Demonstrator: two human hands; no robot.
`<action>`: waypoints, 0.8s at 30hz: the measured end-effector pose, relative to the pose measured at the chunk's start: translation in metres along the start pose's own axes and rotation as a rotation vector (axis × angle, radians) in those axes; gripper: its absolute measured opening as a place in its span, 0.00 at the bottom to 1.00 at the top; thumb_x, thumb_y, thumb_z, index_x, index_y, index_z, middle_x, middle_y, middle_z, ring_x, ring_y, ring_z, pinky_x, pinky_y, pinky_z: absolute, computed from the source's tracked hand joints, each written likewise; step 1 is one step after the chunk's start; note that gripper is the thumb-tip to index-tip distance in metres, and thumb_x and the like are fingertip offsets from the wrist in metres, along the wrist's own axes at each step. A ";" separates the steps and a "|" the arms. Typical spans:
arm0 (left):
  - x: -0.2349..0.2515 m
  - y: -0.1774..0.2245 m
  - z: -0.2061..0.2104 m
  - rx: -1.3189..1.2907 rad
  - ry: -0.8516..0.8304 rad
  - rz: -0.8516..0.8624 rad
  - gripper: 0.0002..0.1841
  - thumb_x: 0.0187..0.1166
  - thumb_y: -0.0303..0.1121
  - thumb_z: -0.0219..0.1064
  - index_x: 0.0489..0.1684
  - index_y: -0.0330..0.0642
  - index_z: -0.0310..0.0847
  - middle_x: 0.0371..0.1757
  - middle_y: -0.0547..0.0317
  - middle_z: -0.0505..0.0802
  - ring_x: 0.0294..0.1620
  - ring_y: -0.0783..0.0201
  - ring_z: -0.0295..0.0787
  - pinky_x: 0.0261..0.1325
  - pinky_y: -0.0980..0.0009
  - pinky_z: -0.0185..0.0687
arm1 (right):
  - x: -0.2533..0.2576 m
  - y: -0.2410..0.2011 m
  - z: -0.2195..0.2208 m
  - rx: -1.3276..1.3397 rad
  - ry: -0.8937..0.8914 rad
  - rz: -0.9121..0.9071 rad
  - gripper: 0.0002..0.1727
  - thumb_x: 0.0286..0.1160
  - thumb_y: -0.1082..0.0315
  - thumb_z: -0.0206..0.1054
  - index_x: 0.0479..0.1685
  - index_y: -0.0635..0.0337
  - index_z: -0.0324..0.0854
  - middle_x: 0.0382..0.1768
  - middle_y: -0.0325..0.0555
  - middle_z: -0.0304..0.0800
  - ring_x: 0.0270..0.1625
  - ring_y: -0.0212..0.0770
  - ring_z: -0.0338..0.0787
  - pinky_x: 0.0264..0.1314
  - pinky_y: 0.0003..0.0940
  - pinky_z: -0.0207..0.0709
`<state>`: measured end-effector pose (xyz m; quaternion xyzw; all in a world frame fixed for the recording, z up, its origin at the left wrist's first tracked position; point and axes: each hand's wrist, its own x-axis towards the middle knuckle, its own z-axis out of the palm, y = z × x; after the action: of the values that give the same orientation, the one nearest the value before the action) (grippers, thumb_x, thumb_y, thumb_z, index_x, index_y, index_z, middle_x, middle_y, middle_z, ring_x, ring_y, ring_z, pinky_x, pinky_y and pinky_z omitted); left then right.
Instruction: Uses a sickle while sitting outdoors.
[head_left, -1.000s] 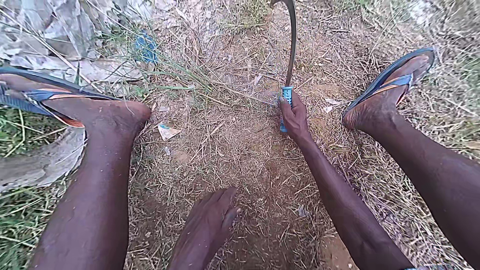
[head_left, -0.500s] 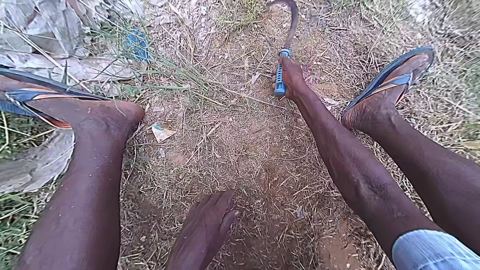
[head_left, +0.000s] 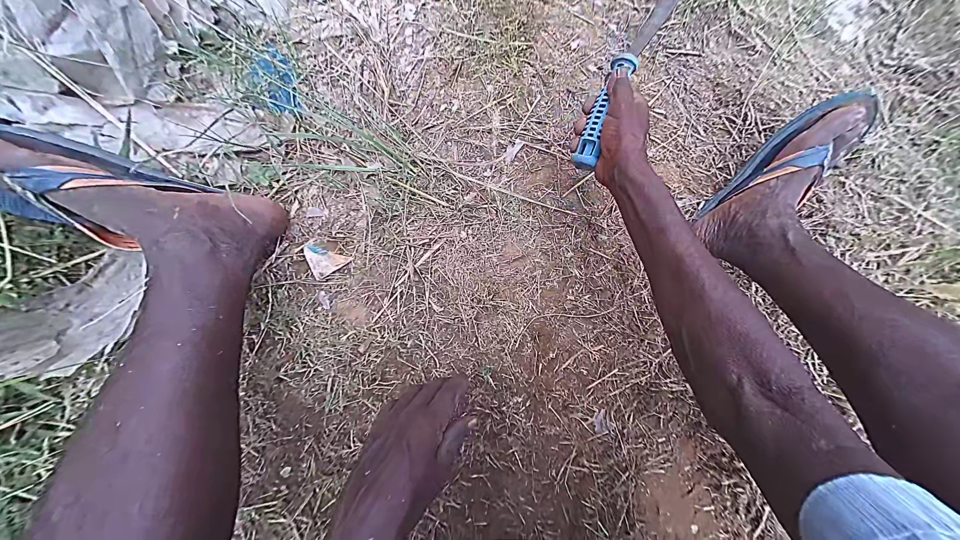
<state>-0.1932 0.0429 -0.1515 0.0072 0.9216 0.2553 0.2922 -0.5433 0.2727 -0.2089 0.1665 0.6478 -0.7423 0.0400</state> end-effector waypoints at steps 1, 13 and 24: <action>0.000 -0.001 0.000 0.000 -0.001 0.001 0.24 0.83 0.43 0.66 0.74 0.42 0.82 0.66 0.44 0.91 0.69 0.39 0.87 0.71 0.36 0.76 | 0.000 0.008 0.002 -0.052 -0.009 0.045 0.21 0.97 0.49 0.38 0.56 0.56 0.67 0.27 0.42 0.78 0.18 0.38 0.81 0.20 0.35 0.82; -0.003 0.002 0.000 0.013 -0.018 -0.006 0.25 0.83 0.43 0.66 0.76 0.42 0.81 0.66 0.44 0.92 0.68 0.39 0.88 0.70 0.36 0.76 | -0.037 0.007 -0.037 -0.163 -0.107 0.202 0.20 0.96 0.49 0.44 0.56 0.56 0.71 0.25 0.42 0.83 0.15 0.37 0.82 0.14 0.33 0.80; 0.001 0.000 -0.004 -0.007 -0.038 -0.031 0.25 0.84 0.43 0.64 0.77 0.41 0.79 0.68 0.44 0.90 0.69 0.39 0.86 0.72 0.37 0.75 | -0.036 0.029 -0.008 -0.143 -0.178 0.384 0.22 0.95 0.44 0.42 0.54 0.52 0.69 0.23 0.41 0.77 0.15 0.37 0.78 0.14 0.33 0.77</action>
<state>-0.1961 0.0408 -0.1488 -0.0035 0.9149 0.2539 0.3137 -0.5003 0.2702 -0.2267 0.2173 0.6490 -0.6852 0.2493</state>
